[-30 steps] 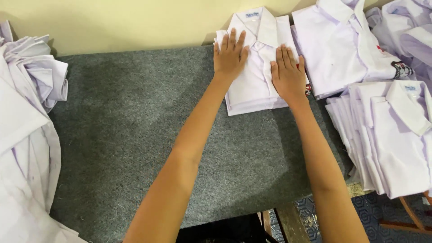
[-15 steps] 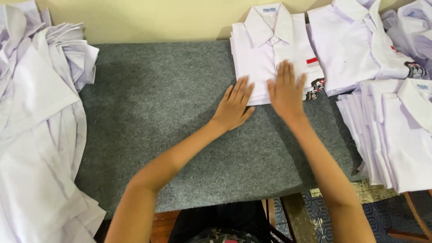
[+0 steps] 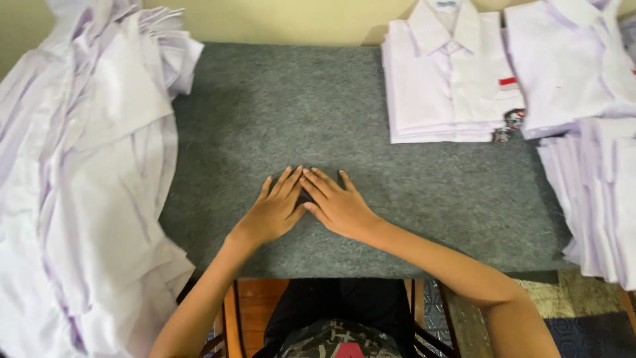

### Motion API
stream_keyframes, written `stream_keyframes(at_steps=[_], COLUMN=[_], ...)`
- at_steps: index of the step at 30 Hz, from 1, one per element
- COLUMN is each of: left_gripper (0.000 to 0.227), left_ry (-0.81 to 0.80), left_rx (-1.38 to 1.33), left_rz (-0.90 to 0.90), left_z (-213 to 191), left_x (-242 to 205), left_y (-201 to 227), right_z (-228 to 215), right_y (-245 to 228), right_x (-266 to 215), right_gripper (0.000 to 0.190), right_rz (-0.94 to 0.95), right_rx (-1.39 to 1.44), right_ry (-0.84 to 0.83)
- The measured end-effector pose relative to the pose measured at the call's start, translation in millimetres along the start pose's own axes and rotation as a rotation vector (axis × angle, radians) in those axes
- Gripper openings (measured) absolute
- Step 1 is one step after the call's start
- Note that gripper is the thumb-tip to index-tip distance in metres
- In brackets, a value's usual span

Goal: Folding white shirts on a padded work table and stacking them neatly.

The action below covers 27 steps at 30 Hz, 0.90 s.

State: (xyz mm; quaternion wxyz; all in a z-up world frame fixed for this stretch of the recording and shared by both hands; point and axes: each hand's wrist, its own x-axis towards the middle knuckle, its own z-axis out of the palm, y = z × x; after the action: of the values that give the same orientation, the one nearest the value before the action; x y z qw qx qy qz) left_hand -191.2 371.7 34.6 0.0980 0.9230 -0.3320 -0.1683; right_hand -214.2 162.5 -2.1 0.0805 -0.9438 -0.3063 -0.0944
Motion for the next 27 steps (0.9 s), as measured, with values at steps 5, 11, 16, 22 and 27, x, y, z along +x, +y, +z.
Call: stream_keyframes(at_steps=[5,11,16,22,27], left_gripper=[0.055,0.030,0.025,0.041,0.047], left_ry=[0.059,0.641,0.814,1.054,0.919], left_rx=[-0.062,-0.002,0.017,0.285,0.021], left_rz=[-0.123,-0.140,-0.292,-0.712,-0.959], left_z=[-19.6,-64.5,-92.9,-94.9,-93.2], left_x=[-77.1,-158.6,-194.7,-220.4,-237.7], left_y=[-41.0,-88.3,-119.1,-149.7,-165.8], right_z=[-9.5,-8.7,-4.7,-14.1,-46.1], right_y=[-34.8,-56.9,-83.2,-114.7,-153.7], right_x=[17.8,49.9,88.3,141.1,183.7], right_gripper=[0.056,0.053,0.053,0.047,0.045], right_rz=[-0.099,-0.100,-0.132,-0.232,-0.246], right_rx=[0.132,0.223,0.234,0.175,0.464], right_ry=[-0.134,-0.200,-0.266,-0.362,-0.377])
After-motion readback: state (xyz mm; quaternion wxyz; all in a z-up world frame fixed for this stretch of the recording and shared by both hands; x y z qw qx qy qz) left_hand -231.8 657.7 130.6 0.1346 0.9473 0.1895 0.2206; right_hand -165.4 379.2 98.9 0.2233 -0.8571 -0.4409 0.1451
